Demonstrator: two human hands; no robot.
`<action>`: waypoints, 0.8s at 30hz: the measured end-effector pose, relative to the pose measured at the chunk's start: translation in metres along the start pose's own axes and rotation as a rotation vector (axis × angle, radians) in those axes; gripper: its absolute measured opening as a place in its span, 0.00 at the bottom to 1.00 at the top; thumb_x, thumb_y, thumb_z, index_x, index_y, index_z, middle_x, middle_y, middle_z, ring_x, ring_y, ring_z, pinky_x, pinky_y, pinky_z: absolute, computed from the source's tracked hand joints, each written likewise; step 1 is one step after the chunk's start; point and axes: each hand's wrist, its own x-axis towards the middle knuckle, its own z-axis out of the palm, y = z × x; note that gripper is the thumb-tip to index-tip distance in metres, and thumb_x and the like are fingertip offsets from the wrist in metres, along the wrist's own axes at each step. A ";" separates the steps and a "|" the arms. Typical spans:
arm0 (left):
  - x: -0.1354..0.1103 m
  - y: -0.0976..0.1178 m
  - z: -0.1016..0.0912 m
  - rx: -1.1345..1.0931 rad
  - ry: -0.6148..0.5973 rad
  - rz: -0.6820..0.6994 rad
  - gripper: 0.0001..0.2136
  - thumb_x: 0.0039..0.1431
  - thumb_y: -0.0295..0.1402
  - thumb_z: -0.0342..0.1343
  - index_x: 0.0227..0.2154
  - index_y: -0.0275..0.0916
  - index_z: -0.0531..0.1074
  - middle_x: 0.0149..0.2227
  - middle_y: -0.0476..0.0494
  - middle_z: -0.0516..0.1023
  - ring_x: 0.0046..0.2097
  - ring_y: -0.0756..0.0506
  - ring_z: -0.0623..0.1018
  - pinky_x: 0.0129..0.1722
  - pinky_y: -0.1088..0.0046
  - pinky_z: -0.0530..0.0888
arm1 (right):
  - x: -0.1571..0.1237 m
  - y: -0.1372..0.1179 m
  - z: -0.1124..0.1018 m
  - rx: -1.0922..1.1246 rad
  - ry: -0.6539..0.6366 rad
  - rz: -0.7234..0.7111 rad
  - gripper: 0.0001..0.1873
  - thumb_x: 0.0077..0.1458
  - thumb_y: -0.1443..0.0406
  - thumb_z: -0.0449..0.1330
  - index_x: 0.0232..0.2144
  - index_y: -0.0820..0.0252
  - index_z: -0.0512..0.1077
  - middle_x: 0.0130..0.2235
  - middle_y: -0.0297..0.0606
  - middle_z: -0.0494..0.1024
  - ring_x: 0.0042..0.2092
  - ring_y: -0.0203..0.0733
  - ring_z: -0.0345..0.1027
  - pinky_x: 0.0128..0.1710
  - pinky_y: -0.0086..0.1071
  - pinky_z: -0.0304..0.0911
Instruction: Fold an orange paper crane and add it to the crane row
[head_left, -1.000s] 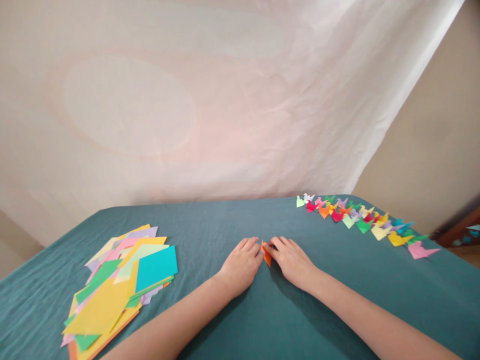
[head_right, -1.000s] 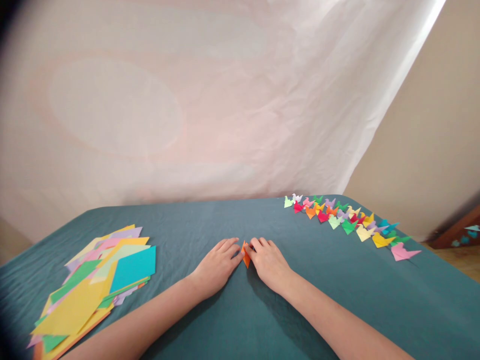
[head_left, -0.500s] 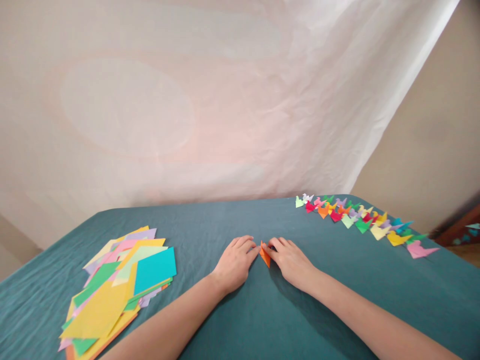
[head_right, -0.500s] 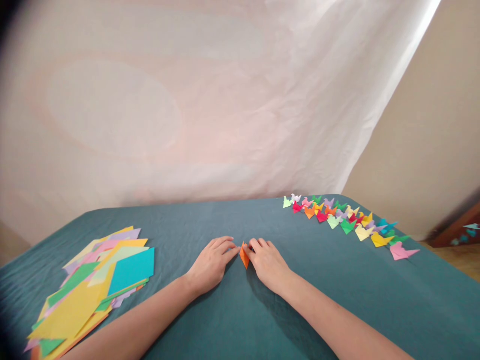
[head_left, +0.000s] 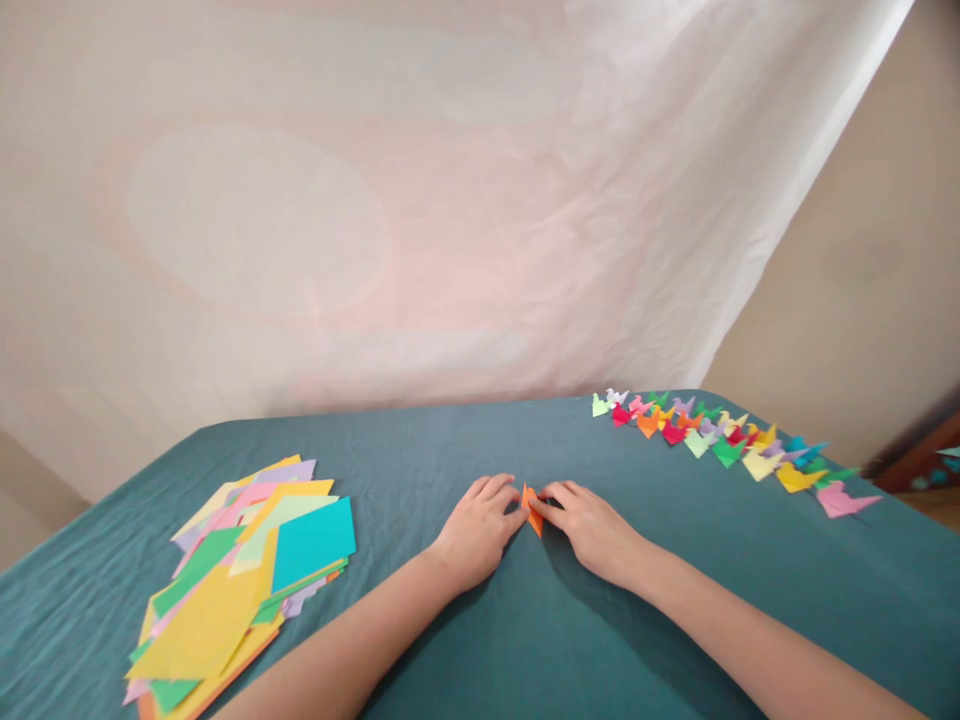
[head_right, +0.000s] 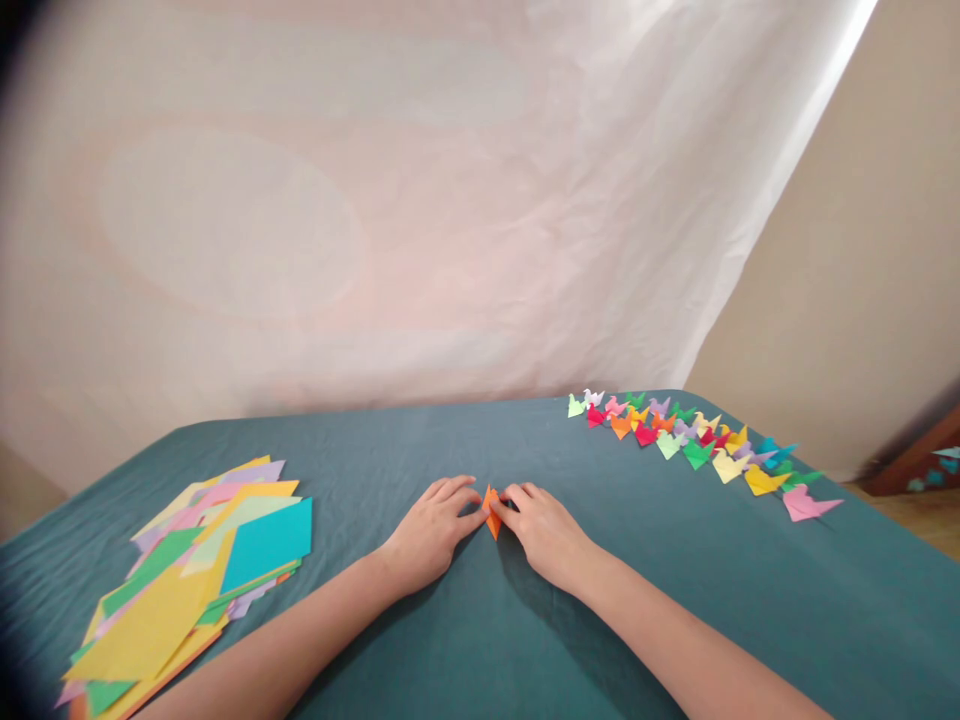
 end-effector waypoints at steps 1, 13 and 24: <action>0.000 0.000 0.000 0.000 -0.004 0.001 0.15 0.60 0.27 0.47 0.49 0.41 0.67 0.47 0.41 0.69 0.58 0.41 0.59 0.56 0.59 0.58 | -0.002 0.002 -0.001 0.022 -0.006 -0.018 0.23 0.56 0.75 0.49 0.53 0.59 0.64 0.47 0.44 0.68 0.48 0.44 0.59 0.48 0.36 0.58; 0.002 0.002 0.001 0.023 0.009 0.007 0.14 0.61 0.27 0.47 0.48 0.40 0.69 0.46 0.41 0.70 0.57 0.42 0.60 0.56 0.60 0.58 | -0.002 -0.002 -0.013 0.066 -0.074 -0.006 0.24 0.54 0.75 0.48 0.51 0.55 0.67 0.47 0.43 0.69 0.50 0.44 0.61 0.48 0.37 0.58; 0.005 0.005 -0.004 0.046 -0.019 0.018 0.11 0.60 0.27 0.47 0.44 0.38 0.71 0.44 0.40 0.71 0.56 0.41 0.61 0.55 0.61 0.59 | -0.001 0.002 -0.016 0.093 -0.098 -0.014 0.23 0.55 0.74 0.48 0.50 0.56 0.68 0.50 0.42 0.69 0.51 0.44 0.62 0.50 0.36 0.57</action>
